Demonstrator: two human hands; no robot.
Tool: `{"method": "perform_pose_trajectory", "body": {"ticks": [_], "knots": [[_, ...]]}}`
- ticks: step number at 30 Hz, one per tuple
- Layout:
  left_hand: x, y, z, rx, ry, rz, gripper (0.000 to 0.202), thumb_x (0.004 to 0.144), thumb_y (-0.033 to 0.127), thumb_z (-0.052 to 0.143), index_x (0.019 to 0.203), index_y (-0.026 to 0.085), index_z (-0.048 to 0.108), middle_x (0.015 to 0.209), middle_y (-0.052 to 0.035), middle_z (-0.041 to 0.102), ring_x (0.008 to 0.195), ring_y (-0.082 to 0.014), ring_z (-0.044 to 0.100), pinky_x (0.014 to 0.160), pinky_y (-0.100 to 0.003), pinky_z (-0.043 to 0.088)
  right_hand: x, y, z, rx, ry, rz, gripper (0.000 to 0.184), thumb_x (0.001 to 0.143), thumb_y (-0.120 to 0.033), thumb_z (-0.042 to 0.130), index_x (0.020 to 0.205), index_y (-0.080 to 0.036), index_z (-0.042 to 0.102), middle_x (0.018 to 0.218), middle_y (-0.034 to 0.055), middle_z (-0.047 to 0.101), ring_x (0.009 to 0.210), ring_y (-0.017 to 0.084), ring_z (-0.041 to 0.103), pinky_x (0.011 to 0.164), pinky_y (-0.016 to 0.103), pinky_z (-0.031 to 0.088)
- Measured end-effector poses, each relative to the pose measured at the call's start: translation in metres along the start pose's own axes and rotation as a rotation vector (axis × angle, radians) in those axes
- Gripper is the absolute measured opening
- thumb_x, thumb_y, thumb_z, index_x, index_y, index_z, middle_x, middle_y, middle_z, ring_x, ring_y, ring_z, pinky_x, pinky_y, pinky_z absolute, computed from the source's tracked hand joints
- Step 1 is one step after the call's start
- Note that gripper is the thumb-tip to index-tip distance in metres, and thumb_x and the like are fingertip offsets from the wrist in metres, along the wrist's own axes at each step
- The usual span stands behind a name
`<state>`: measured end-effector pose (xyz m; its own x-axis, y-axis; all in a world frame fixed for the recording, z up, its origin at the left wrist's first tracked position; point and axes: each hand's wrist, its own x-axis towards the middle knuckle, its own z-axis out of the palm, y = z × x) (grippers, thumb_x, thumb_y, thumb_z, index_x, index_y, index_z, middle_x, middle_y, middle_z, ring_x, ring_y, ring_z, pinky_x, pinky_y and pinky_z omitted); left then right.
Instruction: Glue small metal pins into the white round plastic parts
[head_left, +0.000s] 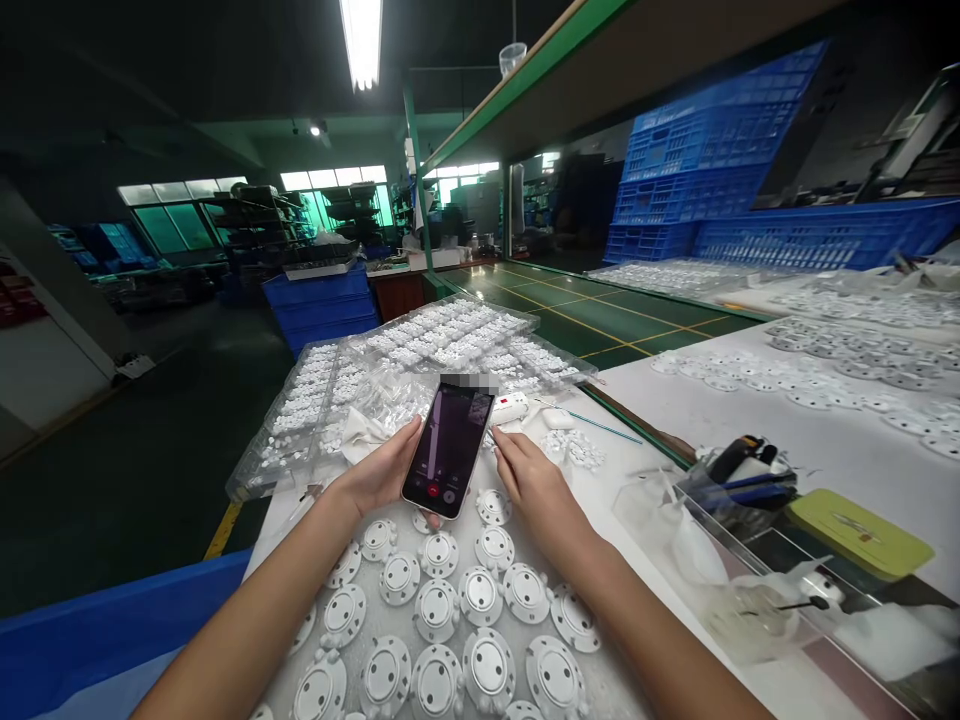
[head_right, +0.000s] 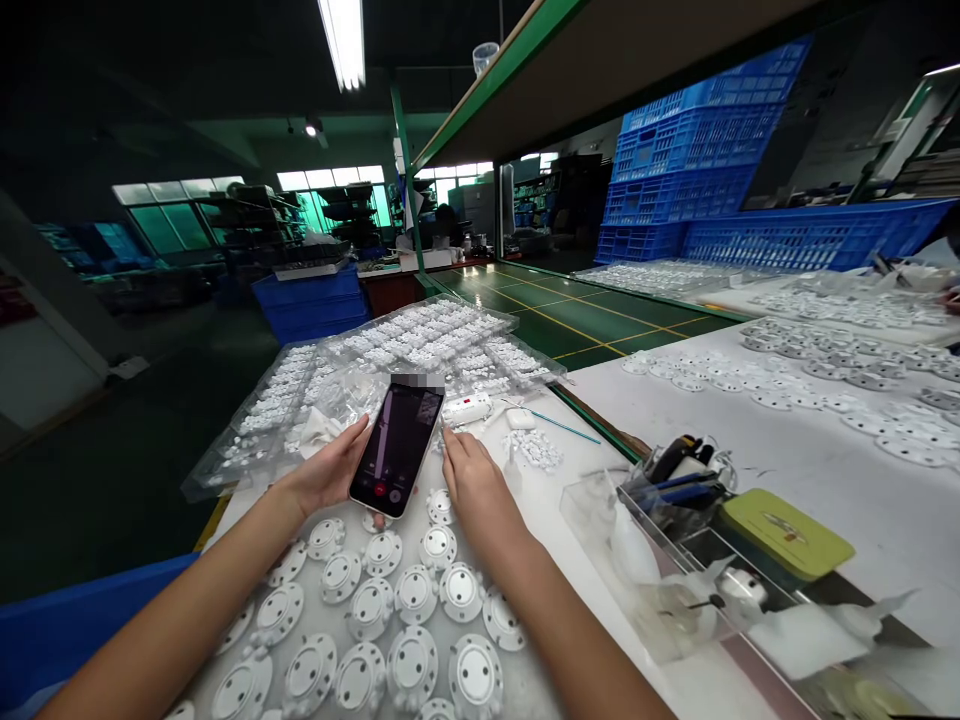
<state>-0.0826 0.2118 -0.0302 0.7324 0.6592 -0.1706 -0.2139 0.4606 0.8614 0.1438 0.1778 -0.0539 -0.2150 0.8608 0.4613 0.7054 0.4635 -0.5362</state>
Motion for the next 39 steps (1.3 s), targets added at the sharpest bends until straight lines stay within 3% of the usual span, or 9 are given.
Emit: {"method": "perform_pose_trajectory", "body": {"ticks": [4,9,15,22,29,39], "knots": [[0.0006,0.0000,0.0006,0.000,-0.015,-0.003,0.060,0.099,0.056,0.029,0.151,0.026,0.027,0.119,-0.0185,0.065,0.104,-0.0378,0.066,0.061,-0.042,0.060,0.0036,0.0041,0.0055,-0.006,-0.030,-0.004,0.040,0.098,-0.024,0.032,0.131,-0.015,0.054,0.114,0.0132,0.061,0.108,0.024,0.059,0.094,0.040,0.051],[-0.0010,0.0016,0.0016,0.004,-0.013,-0.006,0.060,0.099,0.055,0.028,0.152,0.027,0.024,0.122,-0.0182,0.064,0.094,-0.0363,0.070,0.061,-0.044,0.060,0.0050,0.0069,0.0060,-0.025,-0.048,0.002,0.040,0.097,-0.022,0.033,0.130,-0.014,0.054,0.116,0.0143,0.061,0.110,0.025,0.058,0.095,0.042,0.050],[-0.0011,0.0018,0.0003,0.013,-0.067,0.003,0.063,0.098,0.059,0.025,0.154,0.031,0.017,0.127,-0.0177,0.062,0.104,-0.0400,0.066,0.065,-0.050,0.060,0.0068,0.0064,0.0063,-0.040,-0.059,0.021,0.041,0.097,-0.021,0.032,0.132,-0.014,0.053,0.117,0.0147,0.061,0.111,0.025,0.057,0.094,0.042,0.050],[-0.0011,0.0017,-0.0001,0.035,-0.060,0.004,0.063,0.099,0.059,0.024,0.154,0.029,0.017,0.125,-0.0183,0.063,0.105,-0.0404,0.066,0.064,-0.049,0.060,0.0076,0.0046,0.0061,-0.067,-0.073,0.034,0.041,0.097,-0.020,0.032,0.131,-0.010,0.052,0.118,0.0151,0.060,0.111,0.025,0.056,0.096,0.041,0.048],[-0.0002,0.0024,-0.0004,0.049,-0.063,-0.010,0.061,0.098,0.059,0.024,0.152,0.030,0.023,0.118,-0.0153,0.066,0.090,-0.0343,0.071,0.064,-0.045,0.060,0.0094,0.0030,0.0043,-0.114,-0.084,0.046,0.040,0.097,-0.022,0.032,0.130,-0.013,0.053,0.115,0.0145,0.062,0.106,0.025,0.058,0.091,0.040,0.049],[0.0006,0.0033,0.0014,0.080,-0.060,-0.015,0.061,0.098,0.059,0.022,0.151,0.028,0.029,0.099,-0.0125,0.069,0.079,-0.0330,0.070,0.064,-0.050,0.059,0.0106,-0.0013,0.0009,-0.210,-0.161,0.104,0.040,0.098,-0.021,0.034,0.132,-0.013,0.052,0.108,0.0131,0.064,0.093,0.024,0.062,0.076,0.033,0.048]]}}
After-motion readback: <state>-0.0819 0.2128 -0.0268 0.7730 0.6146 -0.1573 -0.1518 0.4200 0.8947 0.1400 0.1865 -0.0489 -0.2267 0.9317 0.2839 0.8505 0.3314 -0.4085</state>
